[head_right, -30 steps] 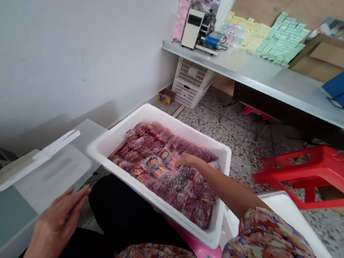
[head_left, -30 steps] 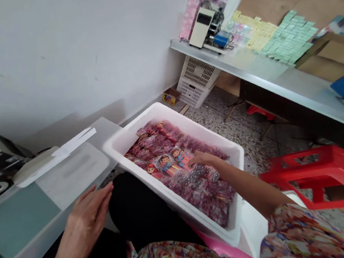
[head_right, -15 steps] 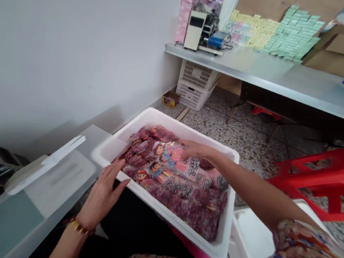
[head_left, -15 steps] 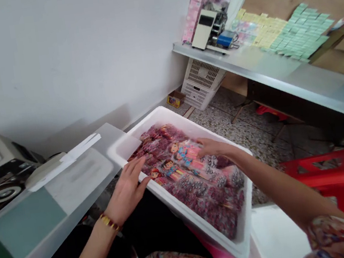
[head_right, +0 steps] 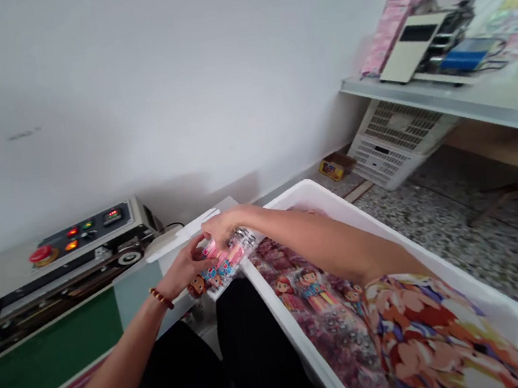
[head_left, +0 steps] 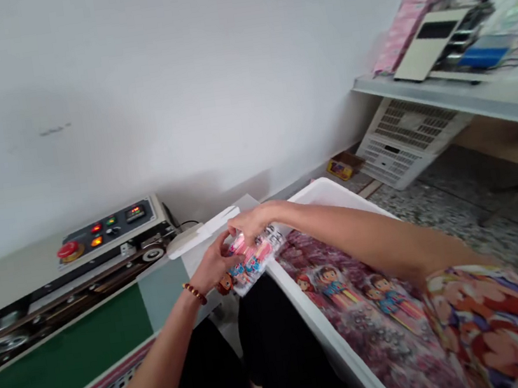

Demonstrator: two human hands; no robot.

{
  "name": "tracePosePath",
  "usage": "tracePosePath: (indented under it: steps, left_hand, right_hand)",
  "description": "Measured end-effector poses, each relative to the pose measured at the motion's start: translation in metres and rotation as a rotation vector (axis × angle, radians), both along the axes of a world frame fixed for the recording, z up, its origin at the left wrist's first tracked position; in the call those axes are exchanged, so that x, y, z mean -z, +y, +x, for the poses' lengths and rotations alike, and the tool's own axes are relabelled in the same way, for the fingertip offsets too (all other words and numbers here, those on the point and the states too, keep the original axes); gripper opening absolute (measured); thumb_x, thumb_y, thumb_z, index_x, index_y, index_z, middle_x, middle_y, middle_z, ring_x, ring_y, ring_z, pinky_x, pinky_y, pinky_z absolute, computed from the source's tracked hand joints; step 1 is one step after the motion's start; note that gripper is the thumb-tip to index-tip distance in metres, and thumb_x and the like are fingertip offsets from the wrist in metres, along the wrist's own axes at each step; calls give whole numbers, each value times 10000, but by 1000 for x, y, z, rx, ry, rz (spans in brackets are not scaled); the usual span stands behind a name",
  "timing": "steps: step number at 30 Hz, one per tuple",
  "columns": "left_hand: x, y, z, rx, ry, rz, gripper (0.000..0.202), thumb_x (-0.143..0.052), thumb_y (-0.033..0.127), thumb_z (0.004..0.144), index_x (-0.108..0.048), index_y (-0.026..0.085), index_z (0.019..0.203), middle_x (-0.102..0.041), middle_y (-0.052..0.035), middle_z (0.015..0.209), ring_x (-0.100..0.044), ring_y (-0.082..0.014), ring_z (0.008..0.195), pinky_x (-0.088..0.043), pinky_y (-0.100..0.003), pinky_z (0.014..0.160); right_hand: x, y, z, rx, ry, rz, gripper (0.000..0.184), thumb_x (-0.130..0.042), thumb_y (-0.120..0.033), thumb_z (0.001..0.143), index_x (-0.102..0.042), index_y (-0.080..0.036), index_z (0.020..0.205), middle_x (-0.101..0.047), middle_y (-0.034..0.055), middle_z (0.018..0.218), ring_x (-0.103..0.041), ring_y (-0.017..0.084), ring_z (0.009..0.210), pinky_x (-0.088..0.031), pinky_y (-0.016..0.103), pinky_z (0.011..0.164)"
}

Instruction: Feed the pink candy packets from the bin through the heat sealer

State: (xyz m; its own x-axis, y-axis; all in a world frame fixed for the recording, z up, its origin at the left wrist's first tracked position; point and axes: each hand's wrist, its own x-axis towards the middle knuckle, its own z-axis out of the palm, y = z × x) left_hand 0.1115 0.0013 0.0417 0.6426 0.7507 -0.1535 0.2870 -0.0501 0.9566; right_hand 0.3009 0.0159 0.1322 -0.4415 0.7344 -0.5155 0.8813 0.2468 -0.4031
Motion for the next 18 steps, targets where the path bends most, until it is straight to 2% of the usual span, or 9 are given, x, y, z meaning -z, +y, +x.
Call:
tracePosePath:
  steps: [3,6,8,11,12,13,15,17,18]
  left_hand:
    - [14,5,-11,-273,10,1,813,-810,457,679,-529,137,1372,-632,21,749,-585,-151,644,-474,-272,629]
    - [19,8,-16,-480,121,95,567,-724,471,757,-629,150,1214,-655,0,760,-607,-171,667,-484,-292,661]
    - [21,8,-19,-564,250,189,442,-660,460,821,-649,170,1154,-687,-30,807,-638,-200,717,-496,-317,700]
    - [25,5,-23,-651,446,366,376,-589,470,892,-649,199,1145,-718,-84,898,-666,-276,872,-514,-400,789]
    - [28,4,-25,-679,505,434,383,-572,486,909,-651,200,1149,-724,-116,957,-658,-309,938,-515,-446,821]
    - [30,2,-27,-707,557,497,411,-560,506,919,-649,192,1170,-721,-155,1034,-643,-342,1000,-511,-495,846]
    - [33,-2,-31,-768,633,598,519,-547,534,930,-611,152,1275,-664,-239,1226,-607,-396,1094,-501,-573,874]
    - [33,-7,-35,-789,648,687,589,-522,522,953,-539,120,1383,-572,-276,1382,-579,-413,1165,-502,-594,895]
    - [32,-10,-38,-754,633,750,571,-498,495,974,-519,127,1410,-548,-262,1426,-561,-406,1213,-500,-587,921]
  right_hand:
    - [7,35,-13,2,-1,42,877,-839,-206,597,-517,-153,1411,-717,87,1161,-672,238,889,-475,272,621]
    - [16,46,-16,118,89,219,822,-798,-262,706,-479,-216,1462,-631,111,1386,-655,261,1106,-525,289,830]
    - [31,38,-17,273,139,384,655,-699,-312,829,-500,-213,1446,-568,127,1473,-588,282,1260,-491,352,996]
    - [66,9,-30,482,138,510,509,-491,-359,984,-493,-167,1455,-539,166,1496,-518,294,1361,-438,452,1096]
    - [79,-2,-37,469,129,539,513,-465,-360,1001,-472,-169,1477,-480,167,1555,-455,291,1422,-416,467,1121]
    - [90,-13,-44,429,108,564,536,-460,-378,1008,-442,-187,1508,-392,156,1621,-361,308,1488,-374,515,1154]
    - [106,-27,-57,366,53,595,584,-447,-406,1018,-368,-218,1566,-285,133,1680,-260,346,1534,-302,619,1175]
    - [112,-34,-65,339,7,621,607,-433,-416,1023,-329,-226,1591,-248,128,1694,-222,376,1544,-257,688,1169]
    - [113,-34,-67,335,-8,632,607,-427,-413,1024,-330,-220,1592,-245,133,1694,-213,385,1545,-248,706,1165]
